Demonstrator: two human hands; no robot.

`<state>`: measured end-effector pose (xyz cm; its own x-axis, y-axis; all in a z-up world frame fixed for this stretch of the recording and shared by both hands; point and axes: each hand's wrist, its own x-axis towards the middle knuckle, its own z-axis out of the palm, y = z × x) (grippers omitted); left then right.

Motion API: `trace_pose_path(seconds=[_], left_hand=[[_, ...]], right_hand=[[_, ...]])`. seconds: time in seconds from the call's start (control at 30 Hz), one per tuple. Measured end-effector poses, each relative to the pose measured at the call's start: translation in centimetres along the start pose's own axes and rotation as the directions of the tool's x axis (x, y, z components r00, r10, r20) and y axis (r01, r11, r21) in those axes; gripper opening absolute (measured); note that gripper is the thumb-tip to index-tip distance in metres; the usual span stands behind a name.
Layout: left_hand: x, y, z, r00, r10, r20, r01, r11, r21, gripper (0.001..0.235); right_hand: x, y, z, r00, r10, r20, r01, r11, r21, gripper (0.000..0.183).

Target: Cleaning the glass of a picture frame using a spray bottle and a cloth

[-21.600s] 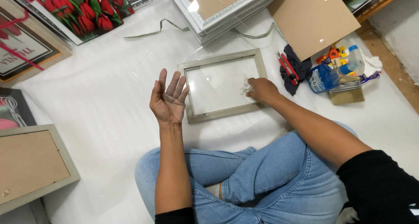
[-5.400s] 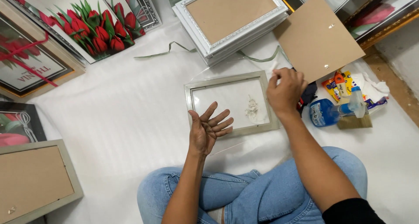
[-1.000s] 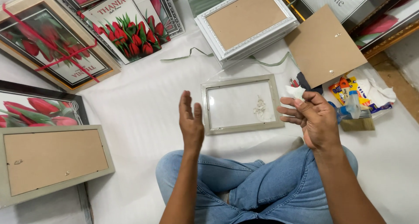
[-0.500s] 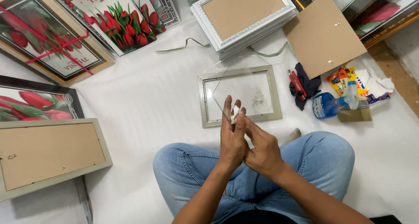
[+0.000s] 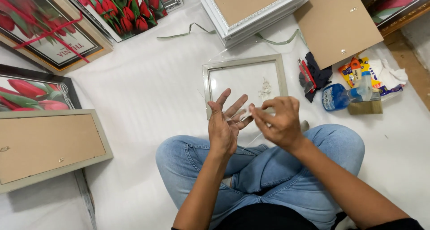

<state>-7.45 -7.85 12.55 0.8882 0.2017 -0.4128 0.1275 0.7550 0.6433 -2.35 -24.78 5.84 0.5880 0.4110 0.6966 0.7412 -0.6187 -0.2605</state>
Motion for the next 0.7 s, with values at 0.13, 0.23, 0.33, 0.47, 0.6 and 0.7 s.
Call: trace_pose_path(seconds=[0.13, 0.23, 0.33, 0.47, 0.6, 0.7], left_hand=[[0.7, 0.6, -0.4, 1.0, -0.017, 0.023, 0.017, 1.0, -0.007, 0.082], [1.0, 0.7, -0.4, 0.999, -0.021, 0.034, 0.021, 1.0, 0.019, 0.085], [1.5, 0.8, -0.8, 0.997, -0.023, 0.073, 0.023, 1.0, 0.0, 0.087], [1.9, 0.4, -1.4, 0.981, -0.076, 0.181, 0.101, 0.986, -0.135, 0.075], [2.1, -0.6, -1.6, 0.97, -0.069, 0.232, 0.108, 0.981, -0.163, 0.069], [1.7, -0.6, -1.7, 0.96, -0.066, 0.273, 0.107, 0.984, -0.139, 0.066]], right_hand=[[0.7, -0.8, -1.1, 0.987, 0.154, 0.04, -0.159, 0.962, 0.223, 0.002], [0.3, -3.4, -1.2, 0.983, 0.157, 0.098, -0.182, 0.917, 0.356, 0.008], [2.4, -5.1, -2.5, 0.98, 0.146, 0.137, -0.191, 0.889, 0.417, 0.015], [4.2, -5.7, -2.5, 0.939, 0.338, 0.059, -0.335, 0.865, 0.372, 0.014], [5.0, -8.1, -2.0, 0.936, 0.35, 0.038, -0.334, 0.849, 0.41, 0.018], [5.4, -9.4, -1.9, 0.941, 0.336, 0.042, -0.321, 0.844, 0.43, 0.025]])
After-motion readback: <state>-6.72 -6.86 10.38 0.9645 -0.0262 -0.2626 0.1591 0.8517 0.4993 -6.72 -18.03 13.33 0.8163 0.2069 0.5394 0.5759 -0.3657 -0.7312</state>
